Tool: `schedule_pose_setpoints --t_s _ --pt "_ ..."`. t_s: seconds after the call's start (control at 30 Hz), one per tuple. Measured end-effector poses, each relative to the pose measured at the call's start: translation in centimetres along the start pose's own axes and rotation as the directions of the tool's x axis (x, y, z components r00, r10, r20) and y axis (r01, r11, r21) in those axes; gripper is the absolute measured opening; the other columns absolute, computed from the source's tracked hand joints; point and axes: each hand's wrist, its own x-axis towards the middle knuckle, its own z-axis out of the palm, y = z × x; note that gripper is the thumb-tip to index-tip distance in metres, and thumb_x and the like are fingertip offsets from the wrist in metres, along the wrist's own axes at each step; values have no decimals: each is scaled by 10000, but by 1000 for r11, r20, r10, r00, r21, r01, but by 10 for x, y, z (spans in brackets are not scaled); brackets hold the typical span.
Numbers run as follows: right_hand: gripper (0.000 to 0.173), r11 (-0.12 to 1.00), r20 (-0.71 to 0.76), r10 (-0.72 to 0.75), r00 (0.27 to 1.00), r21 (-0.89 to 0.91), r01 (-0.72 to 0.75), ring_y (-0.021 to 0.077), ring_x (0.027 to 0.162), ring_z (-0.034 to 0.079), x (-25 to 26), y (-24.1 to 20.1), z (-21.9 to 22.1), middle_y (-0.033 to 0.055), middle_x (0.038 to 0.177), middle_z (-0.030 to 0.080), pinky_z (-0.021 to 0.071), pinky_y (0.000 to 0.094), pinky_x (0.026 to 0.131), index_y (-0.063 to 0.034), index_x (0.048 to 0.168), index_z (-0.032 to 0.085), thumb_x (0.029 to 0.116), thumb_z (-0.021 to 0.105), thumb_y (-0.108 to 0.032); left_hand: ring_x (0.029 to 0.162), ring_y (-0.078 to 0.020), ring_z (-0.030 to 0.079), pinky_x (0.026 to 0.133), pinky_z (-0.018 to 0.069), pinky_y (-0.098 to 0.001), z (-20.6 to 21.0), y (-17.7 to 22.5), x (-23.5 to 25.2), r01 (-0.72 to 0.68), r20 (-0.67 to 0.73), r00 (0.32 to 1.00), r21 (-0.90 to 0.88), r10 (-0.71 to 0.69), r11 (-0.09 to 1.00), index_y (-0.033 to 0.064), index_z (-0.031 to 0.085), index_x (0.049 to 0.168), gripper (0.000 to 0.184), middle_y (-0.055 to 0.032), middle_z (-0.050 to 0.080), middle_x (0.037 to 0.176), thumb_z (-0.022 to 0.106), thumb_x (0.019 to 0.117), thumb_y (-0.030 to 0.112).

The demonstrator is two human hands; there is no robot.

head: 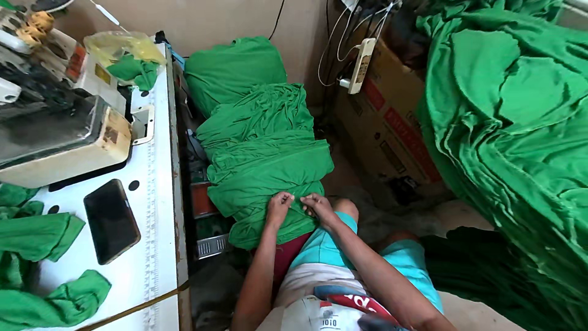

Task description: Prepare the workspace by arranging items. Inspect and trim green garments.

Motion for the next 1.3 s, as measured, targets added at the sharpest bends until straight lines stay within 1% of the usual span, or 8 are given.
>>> schedule_pose_setpoints --t_s 0.13,0.33,0.43,0.57,0.77,0.83,0.97,1.3 --pt "203 936 -121 97 988 350 -49 62 513 517 6 -1 -9 20 738 611 449 198 471 -9 1104 556 1086 509 -205 952 -208 674 911 545 -357 -4 -1 -12 -139 128 985 194 115 971 -35 707 1122 250 -173 693 1095 591 1024 163" --pt "167 940 -115 77 990 340 -33 64 504 518 6 1 -7 38 733 619 444 191 473 2 1078 539 1072 538 -165 1080 -306 658 999 519 -441 6 12 -12 -225 287 952 437 102 871 22 723 1206 284 -202 660 1208 649 991 191" --pt "163 934 -124 79 989 356 -30 66 500 523 7 1 -7 36 724 620 449 192 471 -3 1060 540 1072 541 -165 1122 -310 665 1031 497 -472 10 15 -10 -146 211 976 445 55 884 -10 722 1155 285 -191 686 1193 543 1051 187" --pt "170 930 -123 91 988 367 -40 70 510 527 7 2 -9 40 734 620 449 194 476 -6 1072 542 1077 531 -175 989 -282 701 952 543 -462 7 10 -3 -21 130 991 343 -26 939 -18 685 1163 322 -185 711 1076 505 1074 233" --pt "167 930 -103 76 992 367 -33 70 520 530 7 2 -9 39 744 624 454 198 482 -1 1090 537 1078 525 -167 1093 -312 656 996 507 -501 8 18 -7 -139 281 960 478 -1 867 14 702 1200 350 -182 658 1222 636 999 293" --pt "163 945 -97 54 994 327 -20 70 527 533 5 3 -8 37 747 625 454 199 490 -4 1096 531 1079 521 -165 1105 -300 673 1026 504 -477 5 16 -6 -103 237 972 422 0 901 -13 717 1170 297 -189 689 1199 582 1034 214" --pt "163 989 -54 -12 998 148 20 75 550 550 -1 0 -8 46 757 626 465 209 512 11 1081 543 1053 570 -148 880 -207 723 879 584 -388 2 10 -2 22 120 992 208 -48 978 -34 705 1099 272 -151 732 995 588 1040 204" --pt "266 891 50 46 998 -453 -18 156 676 611 -8 -7 -1 111 869 643 535 339 662 41 1092 595 1000 660 -200 818 -179 679 810 569 -354 4 7 -3 37 46 998 134 -44 990 -39 686 1095 278 -142 701 959 601 1035 219"
